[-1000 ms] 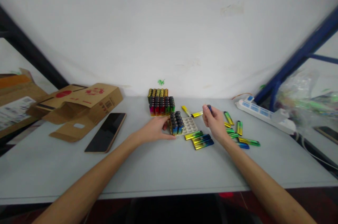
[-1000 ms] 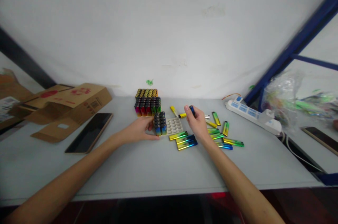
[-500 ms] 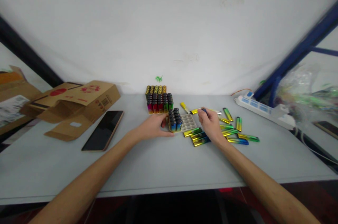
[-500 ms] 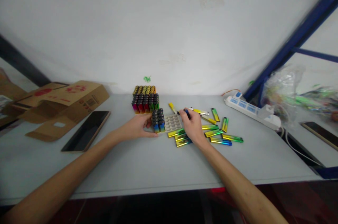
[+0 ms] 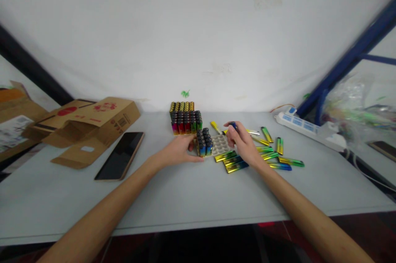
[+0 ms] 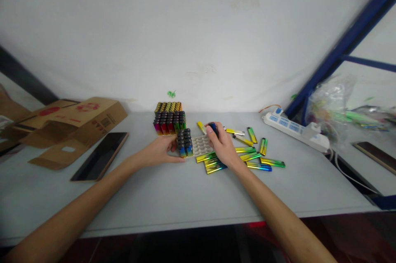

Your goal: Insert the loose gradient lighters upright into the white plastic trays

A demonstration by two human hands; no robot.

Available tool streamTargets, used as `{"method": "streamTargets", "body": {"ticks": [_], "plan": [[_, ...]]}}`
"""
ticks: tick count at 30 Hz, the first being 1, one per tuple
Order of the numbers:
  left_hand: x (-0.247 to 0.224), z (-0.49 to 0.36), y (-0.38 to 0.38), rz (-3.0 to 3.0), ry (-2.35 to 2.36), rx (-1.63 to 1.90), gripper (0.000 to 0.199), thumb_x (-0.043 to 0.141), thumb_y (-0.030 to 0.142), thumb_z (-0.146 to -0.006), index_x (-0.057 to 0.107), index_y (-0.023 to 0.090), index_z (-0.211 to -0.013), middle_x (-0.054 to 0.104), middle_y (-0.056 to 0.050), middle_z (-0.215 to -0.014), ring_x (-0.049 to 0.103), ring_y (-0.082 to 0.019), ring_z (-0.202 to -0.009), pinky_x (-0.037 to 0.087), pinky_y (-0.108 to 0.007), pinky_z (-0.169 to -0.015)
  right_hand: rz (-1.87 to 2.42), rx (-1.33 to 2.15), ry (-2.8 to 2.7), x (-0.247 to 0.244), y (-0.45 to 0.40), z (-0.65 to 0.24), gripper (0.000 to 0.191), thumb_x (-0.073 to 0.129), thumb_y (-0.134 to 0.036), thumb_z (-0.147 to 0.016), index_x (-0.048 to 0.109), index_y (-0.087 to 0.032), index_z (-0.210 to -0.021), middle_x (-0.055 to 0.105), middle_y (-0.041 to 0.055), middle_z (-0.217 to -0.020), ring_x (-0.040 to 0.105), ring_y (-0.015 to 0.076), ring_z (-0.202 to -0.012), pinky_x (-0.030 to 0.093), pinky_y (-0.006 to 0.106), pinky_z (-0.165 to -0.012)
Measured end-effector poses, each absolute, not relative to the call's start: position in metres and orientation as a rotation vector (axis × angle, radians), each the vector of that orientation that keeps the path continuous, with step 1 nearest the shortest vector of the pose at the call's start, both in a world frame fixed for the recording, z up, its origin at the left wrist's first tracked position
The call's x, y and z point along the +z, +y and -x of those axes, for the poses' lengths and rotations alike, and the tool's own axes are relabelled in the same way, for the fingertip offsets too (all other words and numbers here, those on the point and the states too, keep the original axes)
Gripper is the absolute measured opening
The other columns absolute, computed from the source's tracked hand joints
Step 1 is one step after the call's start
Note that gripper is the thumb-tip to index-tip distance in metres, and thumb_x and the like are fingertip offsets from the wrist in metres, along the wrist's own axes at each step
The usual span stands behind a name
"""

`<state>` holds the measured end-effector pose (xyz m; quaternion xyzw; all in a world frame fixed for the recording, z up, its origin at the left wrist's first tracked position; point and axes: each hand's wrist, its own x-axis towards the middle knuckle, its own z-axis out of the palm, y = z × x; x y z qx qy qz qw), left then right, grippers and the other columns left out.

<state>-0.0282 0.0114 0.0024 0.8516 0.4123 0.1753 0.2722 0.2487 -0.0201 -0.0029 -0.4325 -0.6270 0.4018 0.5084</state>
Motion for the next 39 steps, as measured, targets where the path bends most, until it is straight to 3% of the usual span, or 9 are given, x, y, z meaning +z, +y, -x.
{"method": "streamTargets", "body": {"ticks": [3,6,8,11,14,23,31,35,39], "plan": [[0.002,0.028,0.011,-2.294,1.106,0.469,0.055,0.088,0.064,-0.074,0.062,0.021,-0.096,0.066,-0.001,-0.083,0.064,-0.024,-0.076,0.045,-0.031,-0.065,0.963,0.908,-1.598,0.001,-0.02,-0.25,0.041,0.064,-0.064,-0.105,0.07,-0.026,-0.12,0.068,0.0042,-0.097,0.066,0.0206,-0.087,0.058,0.033,-0.079],[0.002,0.027,0.011,-2.301,1.106,0.469,0.056,0.088,0.064,-0.073,0.064,0.021,-0.099,0.067,-0.001,-0.084,0.065,-0.024,-0.077,0.045,-0.031,-0.066,0.926,0.773,-1.757,0.005,-0.021,-0.252,0.033,0.071,-0.056,-0.104,0.08,-0.026,-0.113,0.072,0.0101,-0.114,0.069,0.0259,-0.109,0.058,0.039,-0.094],[0.002,0.028,0.011,-2.309,1.103,0.469,0.057,0.089,0.064,-0.073,0.066,0.02,-0.101,0.068,-0.002,-0.085,0.065,-0.024,-0.078,0.045,-0.031,-0.067,0.936,0.717,-1.843,0.007,-0.022,-0.252,0.03,0.073,-0.054,-0.102,0.083,-0.025,-0.103,0.074,0.0092,-0.103,0.069,0.0256,-0.102,0.057,0.04,-0.092],[0.002,0.028,0.01,-2.312,1.097,0.465,0.057,0.088,0.064,-0.074,0.067,0.02,-0.104,0.069,-0.003,-0.087,0.066,-0.024,-0.079,0.046,-0.031,-0.068,0.955,0.736,-1.906,0.01,-0.024,-0.252,0.032,0.077,-0.054,-0.099,0.082,-0.023,-0.092,0.073,0.0063,-0.087,0.065,0.0213,-0.081,0.054,0.035,-0.074],[0.002,0.028,0.01,-2.314,1.098,0.466,0.058,0.088,0.066,-0.074,0.066,0.02,-0.104,0.069,-0.002,-0.086,0.066,-0.025,-0.079,0.046,-0.031,-0.068,0.973,0.803,-1.851,0.01,-0.025,-0.252,0.033,0.084,-0.055,-0.093,0.082,-0.023,-0.102,0.075,0.0048,-0.085,0.066,0.0192,-0.072,0.055,0.033,-0.066],[0.001,0.031,0.012,-2.243,1.078,0.481,0.054,0.089,0.063,-0.072,0.065,0.02,-0.095,0.068,-0.001,-0.084,0.064,-0.022,-0.075,0.047,-0.03,-0.065,1.031,0.772,-1.628,0.003,-0.016,-0.252,0.031,0.085,-0.05,-0.091,0.078,-0.025,-0.108,0.084,0.007,-0.105,0.08,0.0226,-0.092,0.068,0.039,-0.087],[0.008,0.034,0.012,-2.194,0.989,0.463,0.045,0.09,0.051,-0.072,0.065,0.02,-0.094,0.066,0.001,-0.08,0.061,-0.02,-0.072,0.046,-0.029,-0.063,1.045,0.707,-1.711,-0.007,0.003,-0.244,0.026,0.081,-0.044,-0.093,0.079,-0.024,-0.108,0.083,0.0062,-0.095,0.08,0.0233,-0.086,0.068,0.038,-0.082],[0.006,0.035,0.013,-2.175,0.983,0.461,0.045,0.09,0.051,-0.073,0.067,0.02,-0.097,0.069,-0.001,-0.084,0.064,-0.021,-0.077,0.05,-0.03,-0.066,1.011,0.653,-1.887,0.0,0.005,-0.245,0.019,0.077,-0.041,-0.097,0.08,-0.024,-0.106,0.084,0.0065,-0.097,0.079,0.0231,-0.086,0.067,0.04,-0.084],[0.005,0.036,0.013,-2.201,1.005,0.437,0.046,0.089,0.053,-0.074,0.067,0.02,-0.096,0.069,-0.001,-0.084,0.065,-0.022,-0.078,0.049,-0.03,-0.066,1.04,0.612,-1.853,0.008,0.008,-0.25,0.025,0.078,-0.044,-0.098,0.081,-0.024,-0.111,0.084,0.0082,-0.103,0.079,0.0249,-0.093,0.068,0.042,-0.086]]}}
